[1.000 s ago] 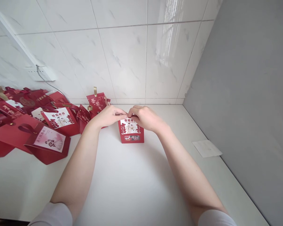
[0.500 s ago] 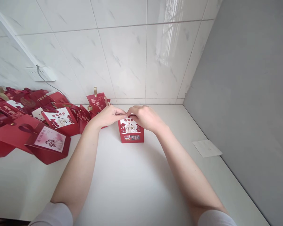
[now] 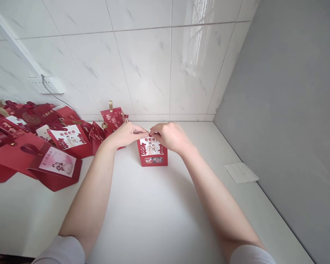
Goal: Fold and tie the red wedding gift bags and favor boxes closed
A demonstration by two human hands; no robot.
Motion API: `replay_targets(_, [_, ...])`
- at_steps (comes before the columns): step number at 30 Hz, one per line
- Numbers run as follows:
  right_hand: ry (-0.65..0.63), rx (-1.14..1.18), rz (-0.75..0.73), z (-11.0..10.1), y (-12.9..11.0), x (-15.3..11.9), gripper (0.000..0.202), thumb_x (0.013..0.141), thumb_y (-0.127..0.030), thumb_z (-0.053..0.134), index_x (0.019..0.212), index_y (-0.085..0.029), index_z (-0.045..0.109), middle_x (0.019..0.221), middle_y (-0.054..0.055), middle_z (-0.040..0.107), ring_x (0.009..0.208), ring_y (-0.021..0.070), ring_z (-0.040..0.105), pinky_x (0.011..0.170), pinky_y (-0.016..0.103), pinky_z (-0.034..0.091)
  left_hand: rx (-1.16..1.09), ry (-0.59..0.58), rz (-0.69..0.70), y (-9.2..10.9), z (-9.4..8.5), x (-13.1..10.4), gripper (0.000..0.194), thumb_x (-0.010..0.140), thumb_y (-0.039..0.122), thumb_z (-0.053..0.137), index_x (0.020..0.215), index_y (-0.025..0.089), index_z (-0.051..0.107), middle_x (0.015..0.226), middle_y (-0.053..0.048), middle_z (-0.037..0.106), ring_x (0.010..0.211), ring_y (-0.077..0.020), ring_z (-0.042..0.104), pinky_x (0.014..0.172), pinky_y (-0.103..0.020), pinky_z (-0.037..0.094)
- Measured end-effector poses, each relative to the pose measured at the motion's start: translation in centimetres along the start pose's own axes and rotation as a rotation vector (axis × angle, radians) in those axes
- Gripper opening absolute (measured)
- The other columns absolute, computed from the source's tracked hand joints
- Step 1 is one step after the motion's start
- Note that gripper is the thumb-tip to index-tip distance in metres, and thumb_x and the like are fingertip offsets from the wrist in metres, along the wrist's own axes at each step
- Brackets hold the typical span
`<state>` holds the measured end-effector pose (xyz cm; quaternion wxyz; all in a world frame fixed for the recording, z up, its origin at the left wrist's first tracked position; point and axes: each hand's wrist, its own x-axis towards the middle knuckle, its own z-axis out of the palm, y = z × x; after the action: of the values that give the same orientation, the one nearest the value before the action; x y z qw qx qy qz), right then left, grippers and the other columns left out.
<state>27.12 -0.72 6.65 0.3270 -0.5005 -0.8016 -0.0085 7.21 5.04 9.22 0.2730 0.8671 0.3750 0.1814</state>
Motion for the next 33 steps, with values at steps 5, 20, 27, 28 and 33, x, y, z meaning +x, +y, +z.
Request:
replay_targets(5, [-0.003, 0.018, 0.047, 0.1, -0.2, 0.0, 0.018, 0.087, -0.018, 0.057, 0.087, -0.025, 0.073, 0.100, 0.001, 0.073, 0.079, 0.0193, 0.067, 0.060, 0.028, 0.042, 0.037, 0.014, -0.005, 0.1, 0.0, -0.1, 0.035, 0.082, 0.052, 0.057, 0.085, 0.022, 0.076, 0.075, -0.001, 0.069, 0.067, -0.0142, 0.053, 0.060, -0.027, 0.038])
replay_targets(20, [0.094, -0.145, -0.019, 1.6, -0.7, 0.3, 0.027, 0.089, -0.012, 0.049, 0.077, -0.023, 0.071, 0.082, 0.003, 0.073, 0.079, 0.0221, 0.065, 0.083, 0.035, 0.043, -0.035, 0.037, -0.010, 0.1, -0.1, -0.1, 0.033, 0.079, 0.049, 0.063, 0.090, 0.023, 0.078, 0.082, -0.003, 0.073, 0.074, -0.0176, 0.060, 0.069, -0.029, 0.046])
replay_targets(27, [0.024, -0.064, -0.107, 1.2, -0.4, 0.2, 0.022, 0.090, -0.011, 0.048, 0.092, -0.021, 0.067, 0.084, 0.002, 0.071, 0.072, 0.0183, 0.060, 0.073, 0.030, 0.041, -0.004, 0.026, -0.010, 0.2, -0.1, -0.1, 0.033, 0.082, 0.048, 0.058, 0.085, 0.021, 0.077, 0.080, -0.002, 0.072, 0.073, -0.0170, 0.059, 0.065, -0.029, 0.043])
replay_targets(28, [0.018, -0.045, -0.106, 1.2, -0.3, 0.2, 0.022, 0.090, -0.011, 0.048, 0.093, -0.021, 0.067, 0.086, 0.002, 0.071, 0.073, 0.0179, 0.060, 0.072, 0.029, 0.040, 0.000, 0.027, -0.012, 0.2, 0.0, -0.1, 0.033, 0.082, 0.048, 0.058, 0.083, 0.021, 0.077, 0.079, -0.002, 0.071, 0.072, -0.0173, 0.059, 0.064, -0.029, 0.043])
replay_targets(33, [-0.044, 0.111, -0.101, 0.6, 0.0, 0.2, 0.029, 0.091, -0.007, 0.043, 0.095, -0.021, 0.068, 0.106, 0.005, 0.069, 0.089, 0.0185, 0.063, 0.069, 0.028, 0.043, 0.003, 0.019, -0.026, 0.5, -0.2, -0.3, 0.029, 0.081, 0.045, 0.059, 0.082, 0.022, 0.076, 0.080, -0.002, 0.072, 0.074, -0.0189, 0.060, 0.065, -0.030, 0.044])
